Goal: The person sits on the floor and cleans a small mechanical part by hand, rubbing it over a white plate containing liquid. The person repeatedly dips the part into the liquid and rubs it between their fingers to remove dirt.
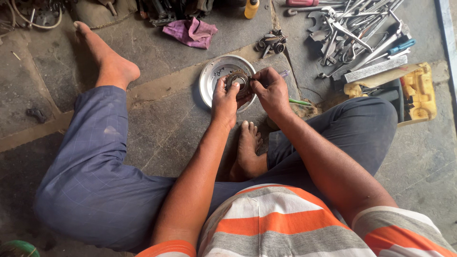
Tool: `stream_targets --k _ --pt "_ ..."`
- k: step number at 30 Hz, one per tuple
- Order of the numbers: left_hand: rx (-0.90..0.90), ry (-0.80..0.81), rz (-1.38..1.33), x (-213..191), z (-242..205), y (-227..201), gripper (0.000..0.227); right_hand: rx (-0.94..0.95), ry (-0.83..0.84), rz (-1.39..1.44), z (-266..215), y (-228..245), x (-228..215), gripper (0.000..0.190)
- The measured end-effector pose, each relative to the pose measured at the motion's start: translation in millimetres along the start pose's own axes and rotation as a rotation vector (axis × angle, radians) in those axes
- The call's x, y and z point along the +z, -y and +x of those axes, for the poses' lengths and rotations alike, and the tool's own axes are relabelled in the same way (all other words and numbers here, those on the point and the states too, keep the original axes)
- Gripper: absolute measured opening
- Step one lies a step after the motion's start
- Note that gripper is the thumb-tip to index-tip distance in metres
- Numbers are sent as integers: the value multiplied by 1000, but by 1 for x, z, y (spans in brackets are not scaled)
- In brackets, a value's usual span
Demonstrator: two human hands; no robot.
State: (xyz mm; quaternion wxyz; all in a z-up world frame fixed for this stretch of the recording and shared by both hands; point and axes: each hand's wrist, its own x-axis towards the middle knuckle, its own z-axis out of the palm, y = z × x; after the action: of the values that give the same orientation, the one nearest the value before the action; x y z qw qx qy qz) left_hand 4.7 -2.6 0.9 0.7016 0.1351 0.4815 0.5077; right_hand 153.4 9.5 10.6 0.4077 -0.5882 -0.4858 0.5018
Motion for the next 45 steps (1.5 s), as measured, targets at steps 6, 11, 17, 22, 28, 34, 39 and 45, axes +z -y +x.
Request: stream_targets --k 6,11,17,22,28,34,39,45 --pt "-25 111 120 -3 -1 -7 24 -124 163 26 3 5 -9 11" --pt "-86 164 350 -7 -1 -19 23 -149 292 -264 10 22 -21 12" --pt "-140 235 484 -15 0 -14 26 -198 424 -300 16 31 -26 13" --pt "42 -44 270 -18 13 2 25 244 46 -5 15 20 -23 9" --pt "33 -70 -39 -16 15 6 29 130 101 314 4 -3 2 7" --pt "23 -62 -43 -2 5 6 28 36 33 98 -4 -4 11 8" --pt "23 8 77 -3 1 -6 29 -19 217 86 2 7 0 10" --pt "-45 61 308 -5 -3 -23 26 -83 329 -100 12 20 -12 10"
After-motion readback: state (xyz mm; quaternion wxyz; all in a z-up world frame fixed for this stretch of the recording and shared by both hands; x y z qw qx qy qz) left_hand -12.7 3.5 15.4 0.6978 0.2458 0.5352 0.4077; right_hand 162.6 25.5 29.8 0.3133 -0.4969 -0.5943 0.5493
